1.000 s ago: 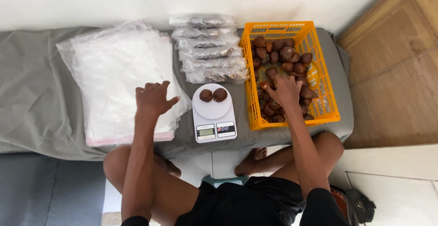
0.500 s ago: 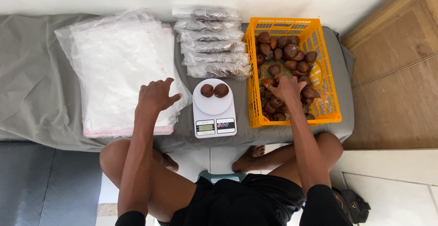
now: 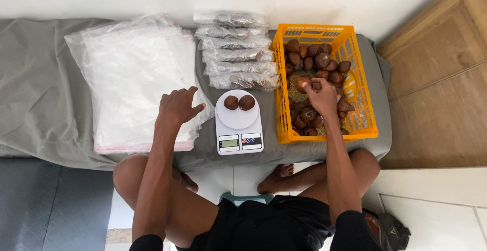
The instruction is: Weighing salak fruits on a digital scale and placing them into plastic bags for packaging.
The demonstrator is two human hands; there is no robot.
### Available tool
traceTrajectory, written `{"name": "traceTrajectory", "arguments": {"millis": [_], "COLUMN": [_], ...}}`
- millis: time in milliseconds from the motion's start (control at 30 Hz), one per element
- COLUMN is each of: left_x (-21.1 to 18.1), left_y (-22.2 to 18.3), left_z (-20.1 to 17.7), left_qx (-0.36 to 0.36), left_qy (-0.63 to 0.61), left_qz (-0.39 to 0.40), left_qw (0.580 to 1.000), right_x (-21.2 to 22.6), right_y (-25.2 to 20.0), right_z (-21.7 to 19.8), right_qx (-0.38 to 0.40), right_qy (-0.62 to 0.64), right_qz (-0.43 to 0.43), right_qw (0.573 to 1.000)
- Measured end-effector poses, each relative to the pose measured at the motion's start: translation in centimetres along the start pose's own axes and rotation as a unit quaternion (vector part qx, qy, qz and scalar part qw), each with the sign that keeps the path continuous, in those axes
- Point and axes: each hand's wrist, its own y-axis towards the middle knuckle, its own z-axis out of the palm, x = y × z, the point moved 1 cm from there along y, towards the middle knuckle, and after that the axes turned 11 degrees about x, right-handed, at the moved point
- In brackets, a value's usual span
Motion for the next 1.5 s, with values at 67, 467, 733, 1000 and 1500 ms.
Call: {"name": "traceTrajectory", "arguments": {"millis": [67, 467, 733, 1000, 1500], "left_x": [-0.6, -10.3, -12.4, -11.9, -6.9], "left_y": [-0.5, -5.1, -4.7, -4.4, -0.6], "left_z": [-0.5, -2.5, 0.8, 1.4, 2.7], "left_qx": [-0.022, -0.131, -0.229, -0.320, -0.091], "left_qy": [0.004, -0.429, -0.446, -0.364, 0.131], "left_qz": [0.007, 0.258, 0.330, 0.325, 0.201], "left_qw": [1.000, 0.856, 0.800, 0.812, 0.967], "right_x": [4.2, 13.0, 16.8, 15.9, 8.4], "right_y": [-3.0, -9.4, -13.0, -12.5, -10.0], "right_z": [-1.6, 1.9, 5.5, 5.9, 5.5], "right_qx": [0.007, 0.159, 0.285, 0.266, -0.024], "right_qy": [0.091, 0.528, 0.640, 0.585, 0.098], "right_qz": [0.017, -0.077, -0.142, -0.117, -0.247], "right_qw": [0.996, 0.830, 0.699, 0.757, 0.964]}}
